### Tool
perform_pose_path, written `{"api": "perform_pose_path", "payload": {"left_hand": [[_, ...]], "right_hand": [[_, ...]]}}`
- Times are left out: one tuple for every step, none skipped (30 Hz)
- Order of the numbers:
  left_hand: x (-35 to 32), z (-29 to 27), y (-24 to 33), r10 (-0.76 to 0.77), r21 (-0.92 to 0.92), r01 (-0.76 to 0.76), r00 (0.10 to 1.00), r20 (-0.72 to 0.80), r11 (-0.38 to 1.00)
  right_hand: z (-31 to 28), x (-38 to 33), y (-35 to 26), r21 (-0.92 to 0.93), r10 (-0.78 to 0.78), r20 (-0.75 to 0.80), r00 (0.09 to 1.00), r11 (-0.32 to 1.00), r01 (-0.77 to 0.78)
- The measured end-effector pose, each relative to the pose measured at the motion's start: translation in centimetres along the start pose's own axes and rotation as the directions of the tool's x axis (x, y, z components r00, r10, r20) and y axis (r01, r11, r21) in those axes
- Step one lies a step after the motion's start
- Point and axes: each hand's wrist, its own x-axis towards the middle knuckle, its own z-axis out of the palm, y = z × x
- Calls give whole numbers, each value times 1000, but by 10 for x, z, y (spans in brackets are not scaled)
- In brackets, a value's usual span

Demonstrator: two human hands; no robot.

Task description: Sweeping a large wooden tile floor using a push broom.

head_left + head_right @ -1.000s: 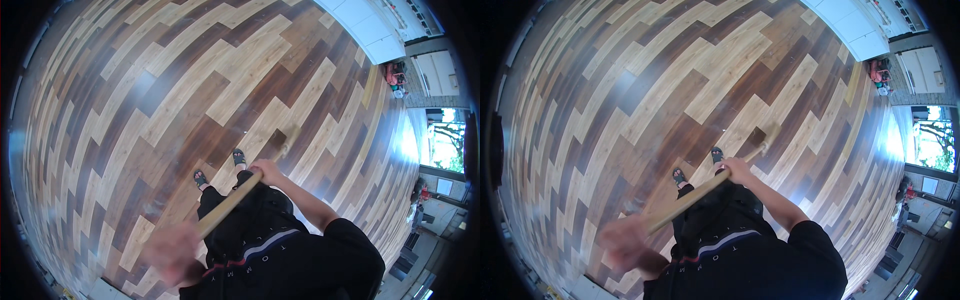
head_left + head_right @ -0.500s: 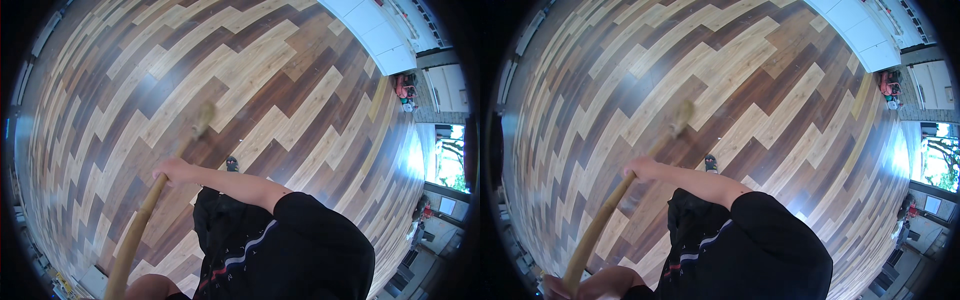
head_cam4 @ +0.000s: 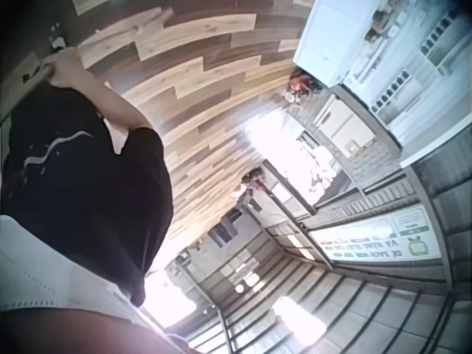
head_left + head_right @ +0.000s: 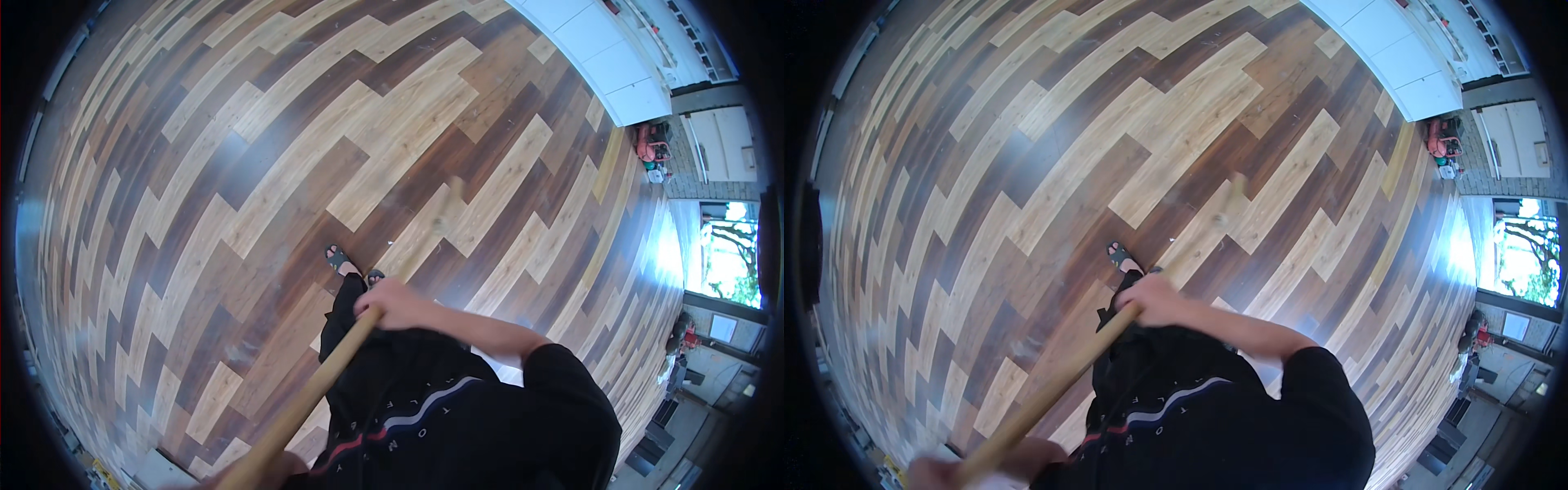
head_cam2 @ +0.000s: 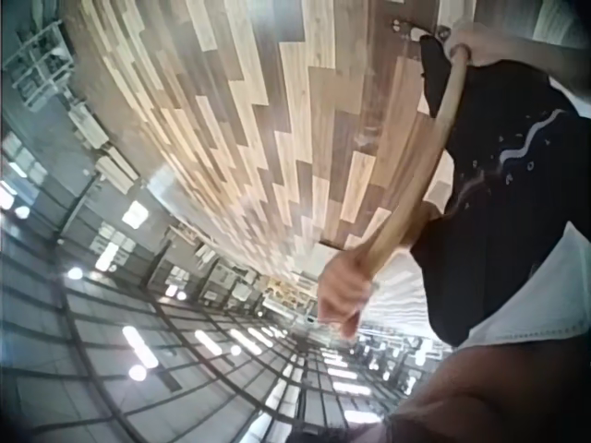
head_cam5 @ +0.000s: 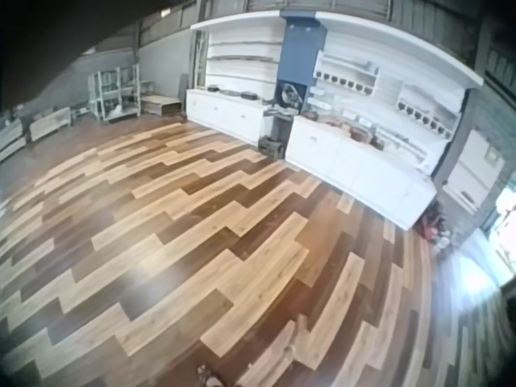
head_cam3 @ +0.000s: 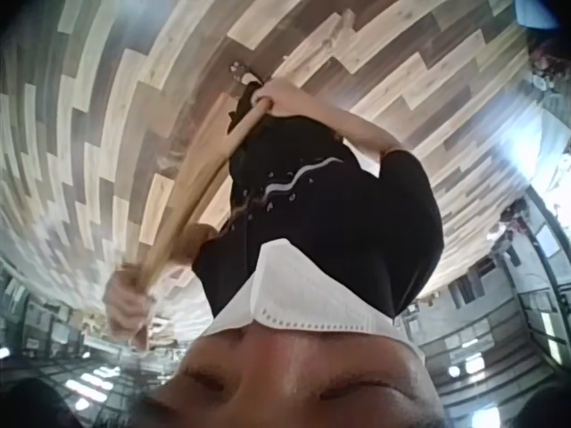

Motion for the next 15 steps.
{"api": "perform_pose_path", "payload": {"left_hand": [[-18, -19, -44, -46, -136, 42, 999, -29, 990], [-49, -58, -51, -304, 33, 303, 945, 116, 953], [-70, -48, -88, -480, 84, 485, 875, -68, 871], [-88, -38, -135, -632, 26, 652, 744, -216, 758], [-95, -28, -165, -672, 5, 692, 703, -231, 722], [-99, -40, -169, -669, 10, 691, 704, -238, 723], [-102, -50, -169, -625, 51, 674, 709, -325, 737], [-104, -57, -167, -577, 87, 659, 708, -408, 747], [-98, -89, -148, -588, 165, 685, 705, -397, 710], [-97, -119, -125, -487, 275, 661, 720, -494, 698], [-84, -146, -92, -453, 430, 667, 737, -502, 608], [-63, -166, -60, -276, 603, 631, 767, -579, 488], [-35, -176, -18, -200, 542, 562, 787, -584, 625], [-17, -198, 29, -100, 601, 417, 867, -488, 682], [14, -171, 46, 97, 680, 294, 875, -474, 672]], "right_hand": [[2, -5, 43, 25, 43, -117, 992, 999, -41], [-7, -18, 78, -24, 105, -250, 962, 993, -115], [-14, -29, 118, -153, 232, -239, 943, 950, -272], [-23, -60, 180, -183, 356, -250, 901, 896, -405], [-21, -68, 215, -208, 449, -230, 863, 844, -494], [-20, -54, 212, -210, 445, -224, 867, 847, -489], [-17, -37, 208, -303, 490, -207, 847, 791, -532], [-14, -23, 204, -394, 540, -196, 818, 721, -570], [-4, -5, 213, -352, 390, -194, 900, 829, -435], [11, 30, 220, -310, 216, -190, 958, 912, -267], [23, 80, 181, -162, 162, -144, 976, 969, -185], [30, 128, 147, -119, 47, -52, 998, 992, -52], [30, 171, 89, -173, -21, 94, 995, 984, 37], [41, 203, 65, -91, -190, 62, 980, 977, 195], [44, 225, 1, -180, -152, 138, 979, 968, 175]]}}
